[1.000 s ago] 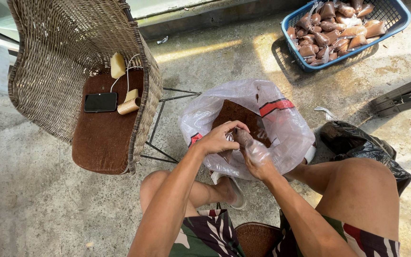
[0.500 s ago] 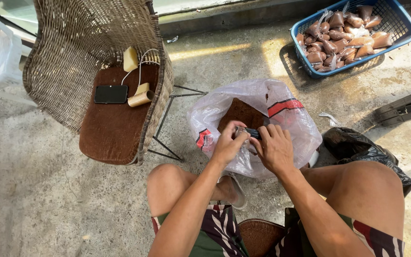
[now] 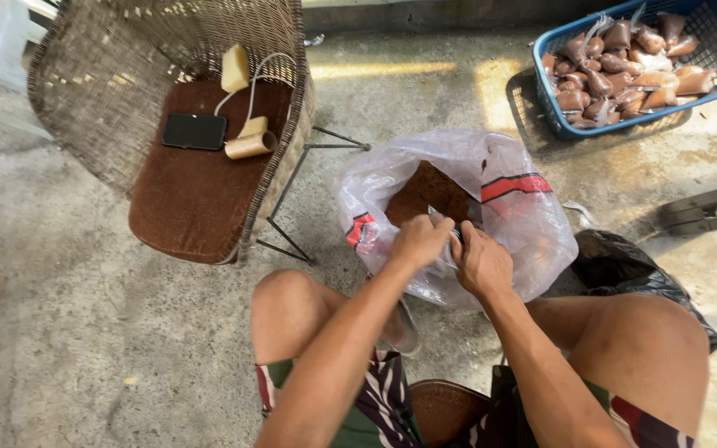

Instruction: The person fills small plastic bags with soil from a larger bag by hand and then uses a small blade to seal or trim the bags.

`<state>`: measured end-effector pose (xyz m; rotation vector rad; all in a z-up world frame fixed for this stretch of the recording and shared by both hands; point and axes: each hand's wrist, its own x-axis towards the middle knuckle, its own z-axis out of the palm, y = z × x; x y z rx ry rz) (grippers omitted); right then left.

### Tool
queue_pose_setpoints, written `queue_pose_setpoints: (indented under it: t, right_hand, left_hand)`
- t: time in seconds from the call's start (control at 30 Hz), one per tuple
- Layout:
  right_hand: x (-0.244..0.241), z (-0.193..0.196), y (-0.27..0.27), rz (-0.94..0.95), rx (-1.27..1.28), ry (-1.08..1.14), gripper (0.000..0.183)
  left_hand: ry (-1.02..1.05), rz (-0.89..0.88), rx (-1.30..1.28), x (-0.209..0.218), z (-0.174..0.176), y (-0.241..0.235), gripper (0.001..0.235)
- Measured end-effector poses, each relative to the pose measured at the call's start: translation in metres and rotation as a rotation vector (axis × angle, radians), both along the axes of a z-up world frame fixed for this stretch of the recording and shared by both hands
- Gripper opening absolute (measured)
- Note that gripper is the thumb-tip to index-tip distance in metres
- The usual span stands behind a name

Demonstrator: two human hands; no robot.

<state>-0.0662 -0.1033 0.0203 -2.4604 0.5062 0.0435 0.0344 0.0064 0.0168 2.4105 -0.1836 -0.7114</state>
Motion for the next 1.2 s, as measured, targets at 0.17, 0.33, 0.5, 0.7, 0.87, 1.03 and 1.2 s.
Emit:
queue_pose_setpoints:
  t: [0.17, 0.33, 0.5, 0.7, 0.87, 1.03, 1.2]
  right_hand:
    - [0.002, 0.0, 0.003, -0.088, -0.006, 0.12, 0.036]
    - [0.009, -0.01, -0.002, -0.077, 0.047, 0.12, 0.036]
    - [0.006, -0.002, -0.001, -0.096, 0.065, 0.175, 0.04]
    - [0.01, -0.009, -0.005, -0.096, 0.067, 0.183, 0.038]
    - [0.004, -0.006, -0.001, -0.082, 0.076, 0.203, 0.045]
    - [0.017, -0.014, -0.031, -0.196, 0.133, 0.345, 0.054]
    - [0.006, -0.031, -0.031, -0.158, 0.219, 0.197, 0.06]
  left_hand:
    - [-0.045, -0.154, -0.018, 0.016, -0.011, 0.0, 0.054]
    - [0.071, -0.144, 0.037, 0.013, -0.016, -0.002, 0.053]
    - [-0.018, -0.289, 0.085, 0.036, -0.021, 0.008, 0.049]
    - [-0.217, -0.174, 0.04, 0.011, -0.057, -0.002, 0.051]
    - [0.073, -0.265, 0.088, 0.035, -0.037, 0.012, 0.051]
    - [0.189, -0.233, 0.051, -0.007, -0.021, -0.002, 0.056]
    - [0.304, 0.034, -0.016, -0.001, -0.004, 0.022, 0.059]
